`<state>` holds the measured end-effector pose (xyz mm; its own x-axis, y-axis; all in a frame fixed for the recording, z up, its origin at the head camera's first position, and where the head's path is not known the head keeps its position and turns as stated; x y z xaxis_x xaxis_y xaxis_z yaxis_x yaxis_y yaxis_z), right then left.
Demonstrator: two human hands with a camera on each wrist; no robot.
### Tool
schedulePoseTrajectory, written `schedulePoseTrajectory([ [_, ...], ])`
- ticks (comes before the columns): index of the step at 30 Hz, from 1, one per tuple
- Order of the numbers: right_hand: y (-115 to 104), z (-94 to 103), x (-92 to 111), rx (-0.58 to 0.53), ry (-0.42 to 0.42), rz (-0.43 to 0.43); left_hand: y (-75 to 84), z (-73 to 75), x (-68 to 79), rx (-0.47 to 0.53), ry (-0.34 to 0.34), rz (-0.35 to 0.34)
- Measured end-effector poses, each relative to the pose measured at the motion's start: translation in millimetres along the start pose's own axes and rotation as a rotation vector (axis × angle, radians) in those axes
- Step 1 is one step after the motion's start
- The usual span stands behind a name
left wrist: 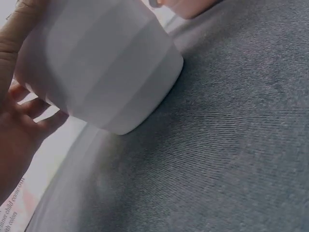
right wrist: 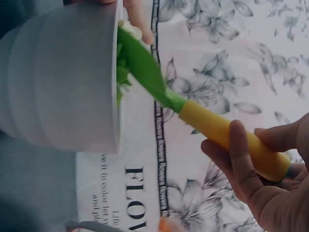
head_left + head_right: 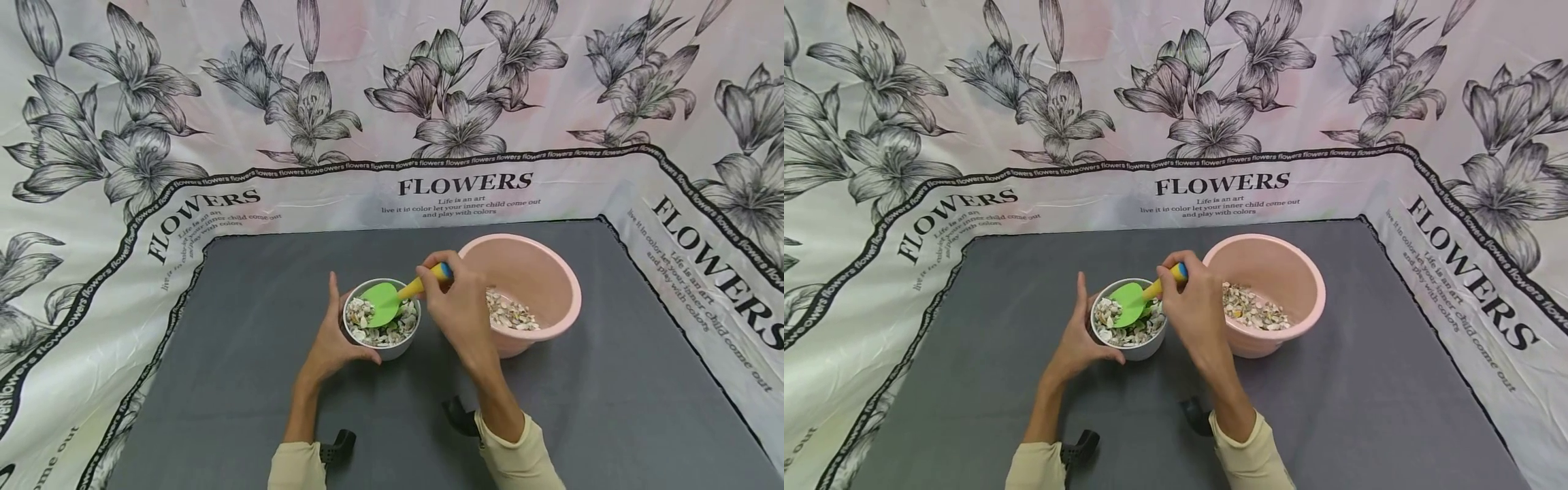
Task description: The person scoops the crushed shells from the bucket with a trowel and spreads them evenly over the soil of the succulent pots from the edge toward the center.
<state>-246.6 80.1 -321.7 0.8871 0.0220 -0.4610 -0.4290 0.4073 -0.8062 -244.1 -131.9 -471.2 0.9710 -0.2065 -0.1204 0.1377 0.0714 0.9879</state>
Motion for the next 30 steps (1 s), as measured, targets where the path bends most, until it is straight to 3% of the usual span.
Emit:
schedulePoseTrajectory([
  [6, -21.2, -11.2, 6.4, 0.109, 0.02, 0.151, -2.9, 5.3, 0.4, -0.07, 0.024, 0.022],
  [13, -36.7, -14.2, 12.9, 0.186, 0.071, 0.312, -0.3, 9.1, 0.6, -0.238, 0.056, 0.006],
  [19, -43.9, -14.0, 16.3, 0.2, 0.082, 0.381, 3.6, 10.3, -0.1, -0.239, 0.046, -0.019],
  [24, -49.2, -15.7, 10.2, 0.225, 0.067, 0.402, 4.8, 12.7, -5.5, -0.127, 0.006, -0.021],
  [30, -51.8, -20.0, 14.5, 0.216, 0.044, 0.399, 6.9, 19.3, -0.2, -0.198, 0.044, -0.028],
])
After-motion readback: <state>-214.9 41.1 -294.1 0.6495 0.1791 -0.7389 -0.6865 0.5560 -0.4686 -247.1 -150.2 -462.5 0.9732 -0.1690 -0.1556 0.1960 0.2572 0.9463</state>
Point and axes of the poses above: each hand's wrist, its own x-axis away from the middle knuckle, its own z-axis out of the back of the hand, y = z × x, the point moved 7 cm from there along -x, towards the middle knuckle, and after that the axes turned 6 degrees about z, right-handed, at the moved point
